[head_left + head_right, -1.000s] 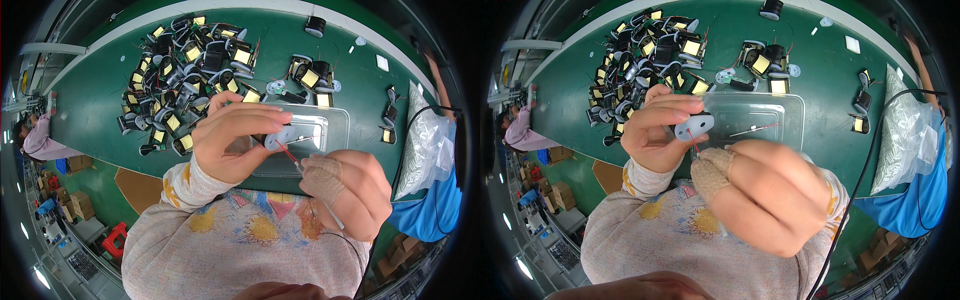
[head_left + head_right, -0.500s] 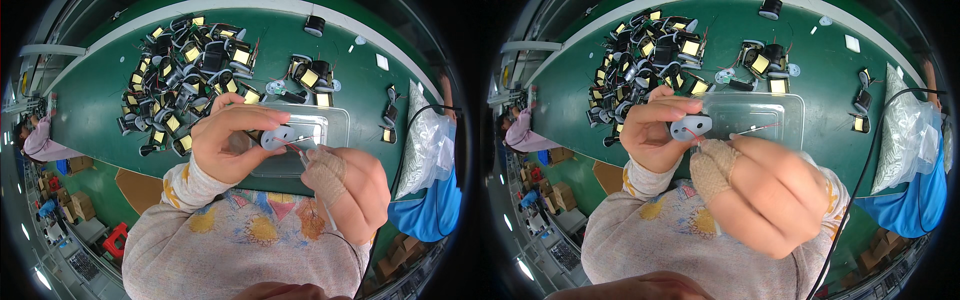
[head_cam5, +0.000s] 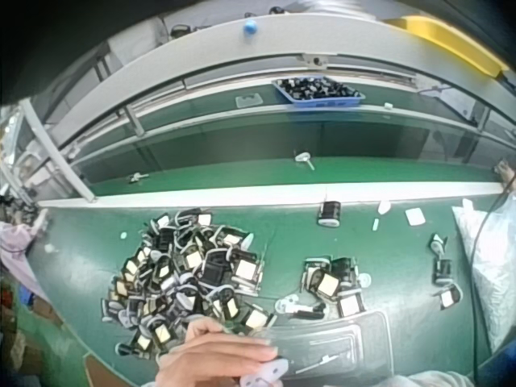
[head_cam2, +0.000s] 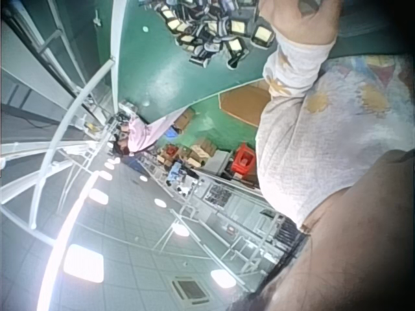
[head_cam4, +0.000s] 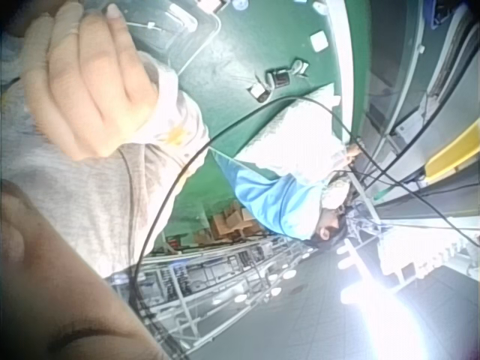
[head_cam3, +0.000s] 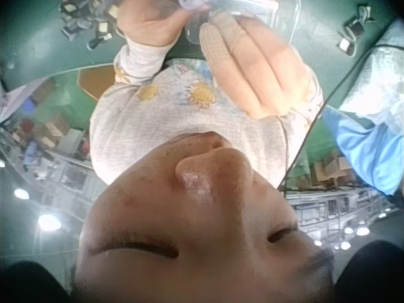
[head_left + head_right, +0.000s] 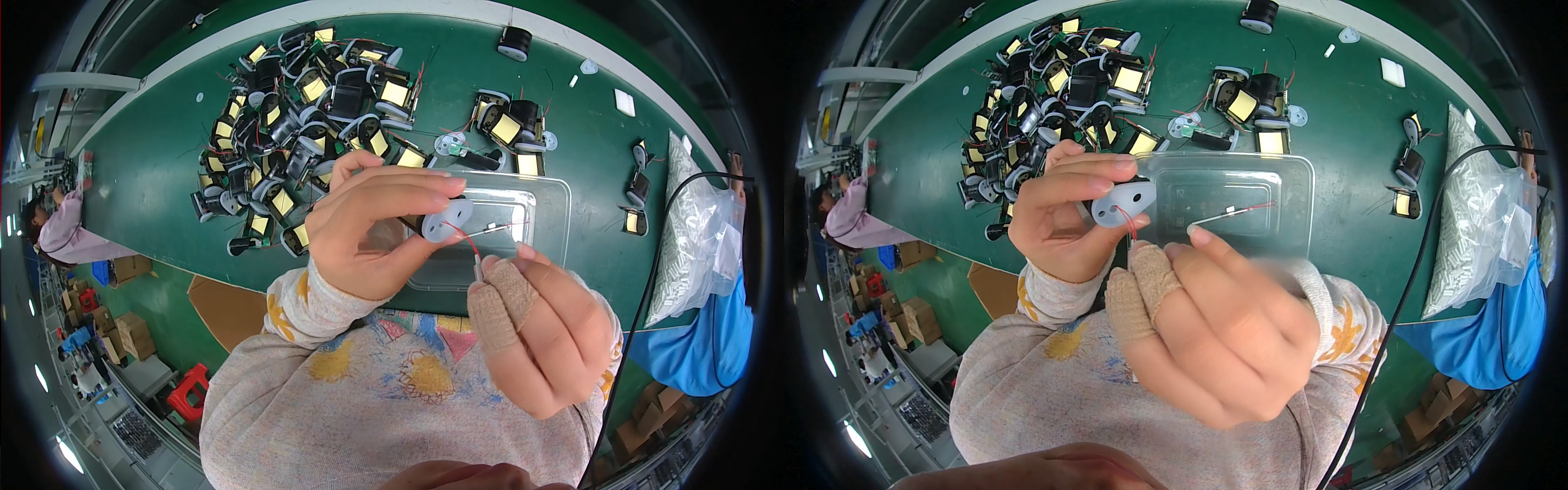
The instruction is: The person assembles small black plastic electronic components by inserting internal wires and pins into a grey plastic housing and snapping them together by hand.
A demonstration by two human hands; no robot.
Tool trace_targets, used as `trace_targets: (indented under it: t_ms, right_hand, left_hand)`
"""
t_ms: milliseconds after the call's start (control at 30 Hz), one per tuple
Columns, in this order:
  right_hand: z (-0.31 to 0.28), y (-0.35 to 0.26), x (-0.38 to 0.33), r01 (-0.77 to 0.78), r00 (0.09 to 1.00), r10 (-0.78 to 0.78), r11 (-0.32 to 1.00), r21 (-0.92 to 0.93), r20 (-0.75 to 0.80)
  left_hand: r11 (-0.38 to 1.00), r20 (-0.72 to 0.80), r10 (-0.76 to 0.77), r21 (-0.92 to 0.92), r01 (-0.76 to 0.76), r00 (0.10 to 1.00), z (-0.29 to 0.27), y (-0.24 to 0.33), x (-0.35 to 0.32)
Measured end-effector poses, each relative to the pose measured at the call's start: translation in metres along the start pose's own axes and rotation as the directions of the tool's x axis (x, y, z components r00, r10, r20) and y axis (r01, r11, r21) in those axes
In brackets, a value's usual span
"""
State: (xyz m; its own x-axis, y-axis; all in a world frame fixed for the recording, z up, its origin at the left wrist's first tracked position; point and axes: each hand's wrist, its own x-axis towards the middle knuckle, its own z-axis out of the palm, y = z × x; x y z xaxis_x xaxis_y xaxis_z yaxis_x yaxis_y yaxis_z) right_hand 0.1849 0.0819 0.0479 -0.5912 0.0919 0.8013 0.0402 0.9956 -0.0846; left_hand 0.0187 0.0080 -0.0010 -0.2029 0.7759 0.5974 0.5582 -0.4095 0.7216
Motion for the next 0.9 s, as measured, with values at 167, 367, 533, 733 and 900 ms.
trace_targets:
  t_ms: [167, 367, 533, 733, 900]
  right_hand:
    - [0.0041, -0.0026, -0.0017, 0.034, 0.999, -0.035, 0.998, -0.045, -0.018]
    - [0.0031, -0.0026, -0.0026, 0.016, 1.0, -0.016, 1.0, -0.021, -0.014]
    - [0.0044, -0.003, -0.0042, 0.013, 1.0, -0.013, 1.0, -0.011, -0.024]
    - [0.0063, -0.0021, -0.0025, 0.014, 0.999, -0.015, 1.0, -0.02, -0.038]
    - [0.006, -0.0016, -0.0033, 0.022, 0.998, -0.021, 0.999, 0.024, -0.06]
  left_hand:
    - [0.998, -0.002, 0.006, 0.058, -0.006, 1.0, -0.0013, 0.0, -0.0004]
    - [0.998, -0.015, 0.018, 0.061, -0.017, 1.0, 0.0, -0.0023, -0.0005]
    - [0.996, -0.014, 0.036, 0.085, -0.035, 0.999, -0.001, -0.0035, 0.0004]
    - [0.995, 0.001, 0.038, 0.093, -0.038, 0.999, -0.0016, -0.0037, 0.0027]
    - [0.999, 0.022, -0.013, 0.035, 0.012, 1.0, -0.0034, -0.0024, 0.0]
